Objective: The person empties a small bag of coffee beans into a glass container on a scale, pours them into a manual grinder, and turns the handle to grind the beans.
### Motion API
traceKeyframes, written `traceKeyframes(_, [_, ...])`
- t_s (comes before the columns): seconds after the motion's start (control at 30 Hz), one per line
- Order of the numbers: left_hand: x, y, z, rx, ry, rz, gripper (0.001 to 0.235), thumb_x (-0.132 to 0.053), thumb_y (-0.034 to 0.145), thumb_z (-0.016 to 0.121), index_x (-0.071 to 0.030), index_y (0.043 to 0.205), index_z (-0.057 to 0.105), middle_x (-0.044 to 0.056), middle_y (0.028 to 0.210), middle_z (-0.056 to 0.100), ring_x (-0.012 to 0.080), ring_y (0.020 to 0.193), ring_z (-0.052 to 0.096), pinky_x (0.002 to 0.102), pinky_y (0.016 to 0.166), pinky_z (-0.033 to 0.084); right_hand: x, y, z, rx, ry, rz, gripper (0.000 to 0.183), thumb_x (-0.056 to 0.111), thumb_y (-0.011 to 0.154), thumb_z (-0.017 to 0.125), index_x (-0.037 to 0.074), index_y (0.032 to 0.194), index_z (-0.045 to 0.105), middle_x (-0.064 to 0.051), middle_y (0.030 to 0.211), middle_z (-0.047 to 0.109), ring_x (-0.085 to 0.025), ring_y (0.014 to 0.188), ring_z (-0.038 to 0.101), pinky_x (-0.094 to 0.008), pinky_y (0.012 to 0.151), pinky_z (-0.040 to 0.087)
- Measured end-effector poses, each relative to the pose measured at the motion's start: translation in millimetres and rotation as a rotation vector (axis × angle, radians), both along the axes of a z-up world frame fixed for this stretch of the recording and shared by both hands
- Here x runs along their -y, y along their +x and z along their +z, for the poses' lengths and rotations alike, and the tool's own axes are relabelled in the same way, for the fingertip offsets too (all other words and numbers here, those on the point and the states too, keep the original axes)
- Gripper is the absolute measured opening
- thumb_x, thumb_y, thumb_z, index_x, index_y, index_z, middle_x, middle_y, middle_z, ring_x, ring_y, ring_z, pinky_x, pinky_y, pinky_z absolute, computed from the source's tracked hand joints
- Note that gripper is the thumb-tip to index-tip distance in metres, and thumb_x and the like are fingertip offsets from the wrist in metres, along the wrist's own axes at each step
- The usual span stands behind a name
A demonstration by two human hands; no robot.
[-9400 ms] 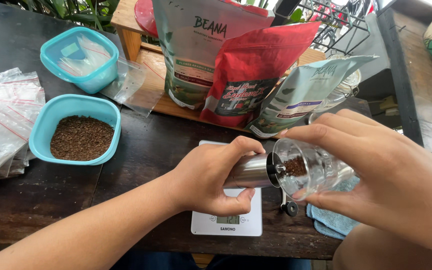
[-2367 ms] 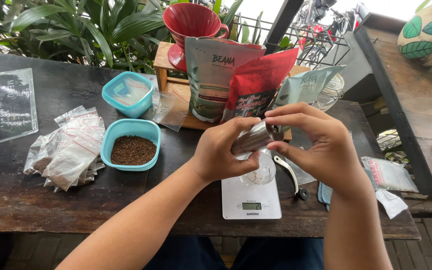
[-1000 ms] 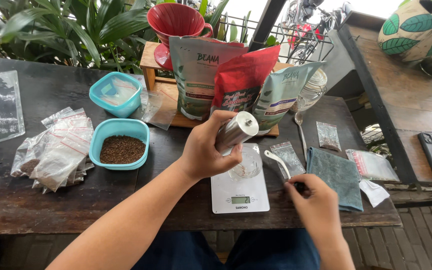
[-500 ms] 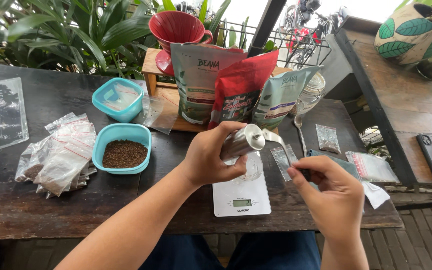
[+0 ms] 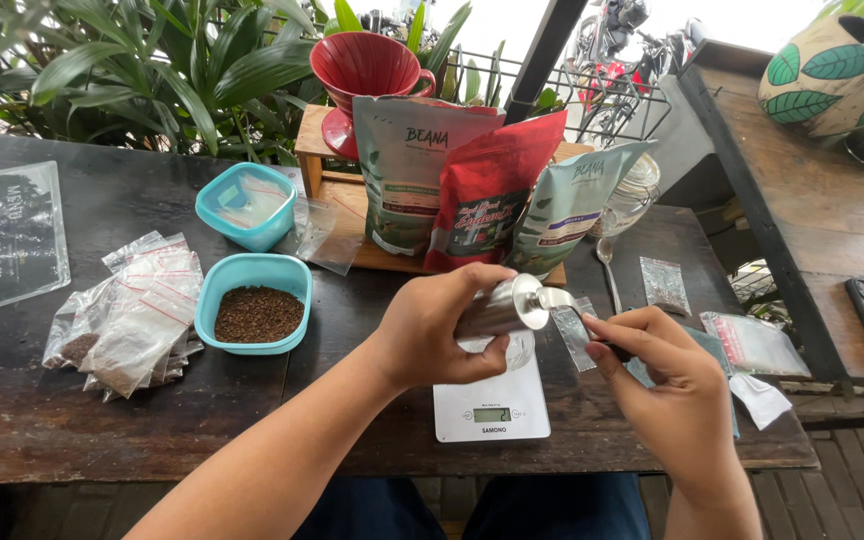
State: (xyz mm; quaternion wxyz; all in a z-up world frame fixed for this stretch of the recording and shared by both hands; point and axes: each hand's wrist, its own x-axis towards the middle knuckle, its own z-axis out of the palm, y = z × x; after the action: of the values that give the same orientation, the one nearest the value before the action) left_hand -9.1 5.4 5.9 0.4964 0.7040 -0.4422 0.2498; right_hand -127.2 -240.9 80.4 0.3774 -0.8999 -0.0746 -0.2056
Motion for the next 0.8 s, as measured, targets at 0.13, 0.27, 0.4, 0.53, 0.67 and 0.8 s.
traceKeyframes(0.13, [-1, -7, 11, -0.058, 0.021, -0.044, 0.060, -0.024, 0.084, 0.081, -0.011, 0.139, 0.060, 0.004, 0.106, 0.078, 0.0230, 0.072, 0.068, 0.035, 0.065, 0.052, 13, 6, 4, 0.049, -0.065, 0.065, 0.034, -0.005, 0.098, 0.081, 0.011, 0.128, 0.086, -0.002, 0.104, 0.073, -0.013, 0.093, 0.067, -0.025, 0.082, 0.053])
traceKeyframes(0.27, [-2, -12, 13, -0.098, 0.061, -0.060, 0.068, -0.023, 0.085, 0.081, -0.014, 0.147, 0.056, -0.001, 0.082, 0.067, 0.0211, 0.061, 0.059, 0.035, 0.062, 0.049, 23, 1, 19, 0.012, -0.116, 0.140, 0.033, 0.002, 0.097, 0.081, 0.010, 0.129, 0.085, -0.001, 0.103, 0.075, -0.012, 0.090, 0.070, -0.025, 0.083, 0.055])
traceKeyframes(0.4, [5, -8, 12, -0.023, 0.028, 0.019, 0.082, -0.014, 0.092, 0.076, -0.016, 0.167, 0.043, 0.012, 0.135, 0.080, 0.0262, 0.080, 0.070, 0.037, 0.073, 0.058, 12, -16, 59, -0.009, -0.308, 0.298, 0.026, 0.016, 0.092, 0.085, 0.017, 0.118, 0.083, 0.003, 0.101, 0.077, -0.008, 0.085, 0.076, -0.023, 0.080, 0.061])
traceKeyframes(0.53, [7, -8, 10, 0.030, 0.079, -0.016, 0.080, -0.017, 0.093, 0.077, -0.017, 0.166, 0.046, 0.008, 0.120, 0.073, 0.0290, 0.090, 0.073, 0.040, 0.079, 0.060, -28, -7, 87, -0.029, -0.347, 0.704, 0.012, 0.025, 0.109, 0.070, 0.016, 0.116, 0.074, -0.002, 0.110, 0.074, -0.017, 0.087, 0.076, -0.026, 0.091, 0.061])
traceKeyframes(0.67, [8, -20, 6, -0.385, 0.099, -0.087, 0.059, -0.034, 0.099, 0.077, -0.017, 0.153, 0.061, 0.008, 0.125, 0.072, 0.0249, 0.113, 0.073, 0.040, 0.089, 0.058, -89, 37, 124, -0.026, -0.333, 1.034, 0.013, 0.016, 0.118, 0.054, 0.005, 0.112, 0.060, -0.013, 0.114, 0.061, -0.030, 0.095, 0.067, -0.040, 0.086, 0.057])
traceKeyframes(0.8, [10, -15, 11, 0.110, 0.017, -0.196, 0.048, -0.014, 0.084, 0.079, -0.006, 0.128, 0.064, 0.017, 0.104, 0.077, 0.0442, 0.089, 0.077, 0.050, 0.080, 0.060, -93, 93, 131, 0.157, -0.115, 0.835, 0.007, 0.004, 0.103, 0.077, 0.007, 0.098, 0.072, -0.005, 0.101, 0.067, -0.018, 0.091, 0.073, -0.028, 0.080, 0.059])
